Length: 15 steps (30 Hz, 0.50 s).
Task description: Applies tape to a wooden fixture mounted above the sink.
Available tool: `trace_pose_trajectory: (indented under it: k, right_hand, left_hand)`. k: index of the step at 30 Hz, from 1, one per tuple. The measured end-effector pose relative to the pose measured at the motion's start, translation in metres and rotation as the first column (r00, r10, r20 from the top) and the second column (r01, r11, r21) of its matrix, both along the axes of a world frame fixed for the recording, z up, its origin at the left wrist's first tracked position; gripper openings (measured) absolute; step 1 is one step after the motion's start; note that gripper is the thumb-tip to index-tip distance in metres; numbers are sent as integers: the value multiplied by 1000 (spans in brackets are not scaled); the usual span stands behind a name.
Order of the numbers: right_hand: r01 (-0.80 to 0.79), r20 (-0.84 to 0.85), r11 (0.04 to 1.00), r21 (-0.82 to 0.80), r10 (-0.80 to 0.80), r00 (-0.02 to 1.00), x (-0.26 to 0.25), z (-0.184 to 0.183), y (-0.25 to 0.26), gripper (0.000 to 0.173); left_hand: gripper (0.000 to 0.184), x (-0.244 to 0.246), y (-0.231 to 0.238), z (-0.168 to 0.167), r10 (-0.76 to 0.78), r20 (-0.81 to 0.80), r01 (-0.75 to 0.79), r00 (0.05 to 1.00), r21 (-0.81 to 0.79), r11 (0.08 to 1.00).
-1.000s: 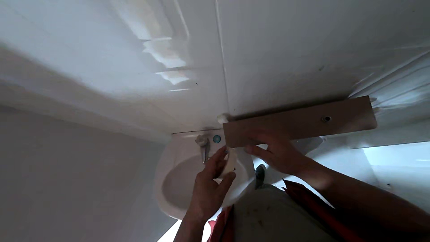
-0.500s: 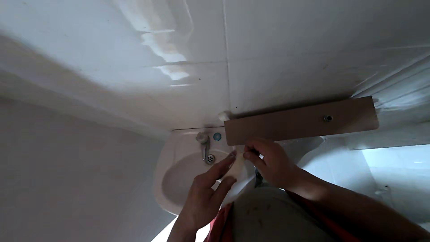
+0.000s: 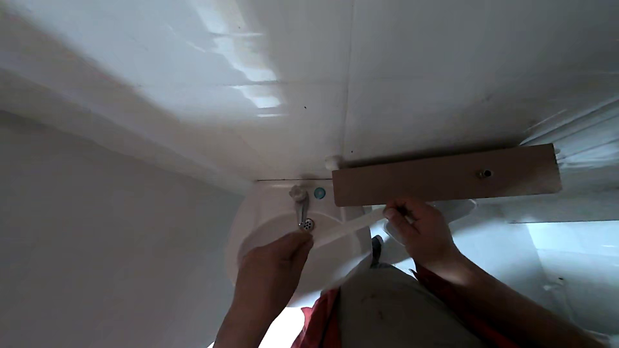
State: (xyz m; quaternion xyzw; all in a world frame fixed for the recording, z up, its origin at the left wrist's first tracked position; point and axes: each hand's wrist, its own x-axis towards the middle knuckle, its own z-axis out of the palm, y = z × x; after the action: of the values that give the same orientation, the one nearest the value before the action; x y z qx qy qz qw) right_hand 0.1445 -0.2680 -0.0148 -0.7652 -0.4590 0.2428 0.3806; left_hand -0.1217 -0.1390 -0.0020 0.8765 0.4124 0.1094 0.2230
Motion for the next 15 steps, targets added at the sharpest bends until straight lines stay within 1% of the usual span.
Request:
trace_pose_trajectory:
  k: [1, 2, 3, 4, 5, 6, 7, 8, 9, 10, 11, 12, 13, 15]
  right_hand:
    - [-9, 7, 996, -84, 9, 1000, 5, 0, 0, 15]
    - [-4, 52, 986, -168, 13, 999, 9, -2, 2, 19]
    - [21, 128, 972, -234, 10, 992, 11, -2, 3, 29]
    - [46, 216, 961, -272, 14, 976, 12, -2, 5, 47]
    - [57, 303, 970, -237, 18, 953, 10, -2, 6, 65]
    - [12, 386, 987, -161, 51, 921, 4, 1, 7, 77]
    - [-94, 457, 994, -53, 107, 883, -5, 5, 10, 78]
    - [-229, 506, 972, 58, 169, 846, -17, 9, 15, 71]
    - [-362, 524, 924, 125, 249, 815, -31, 13, 21, 61]
    - [-470, 520, 870, 145, 337, 785, -42, 15, 29, 50]
    - [-541, 520, 829, 139, 404, 753, -51, 15, 36, 38]
    - [-585, 512, 801, 128, 451, 731, -56, 13, 41, 28]
    - [-604, 504, 783, 145, 467, 726, -59, 9, 45, 21]
    - [-604, 442, 772, 200, 479, 758, -63, 5, 47, 19]
  left_hand:
    - [28, -1, 0, 1, -14, 23, 13, 1000, 25, 1000]
    - [28, -1, 1, 2, -28, 40, 26, 999, 49, 998]
    - [28, 0, 1, 5, -45, 39, 42, 998, 78, 996]
    - [27, 2, 2, 7, -70, 33, 65, 997, 123, 990]
    - [27, 4, 3, 10, -100, 20, 95, 995, 172, 981]
    - [27, 5, 4, 13, -136, 5, 132, 991, 215, 968]
    - [27, 5, 5, 16, -173, -9, 170, 985, 253, 952]
    - [26, 6, 5, 18, -207, -26, 206, 978, 281, 937]
    - [26, 7, 5, 21, -235, -39, 236, 971, 303, 923]
    - [25, 9, 5, 24, -258, -51, 260, 965, 323, 910]
    - [26, 11, 6, 27, -274, -64, 279, 960, 337, 899]
    - [26, 11, 7, 29, -283, -77, 292, 956, 351, 890]
    - [27, 11, 9, 30, -283, -85, 294, 955, 365, 884]
    - [25, 6, 10, 30, -300, -75, 304, 951, 398, 865]
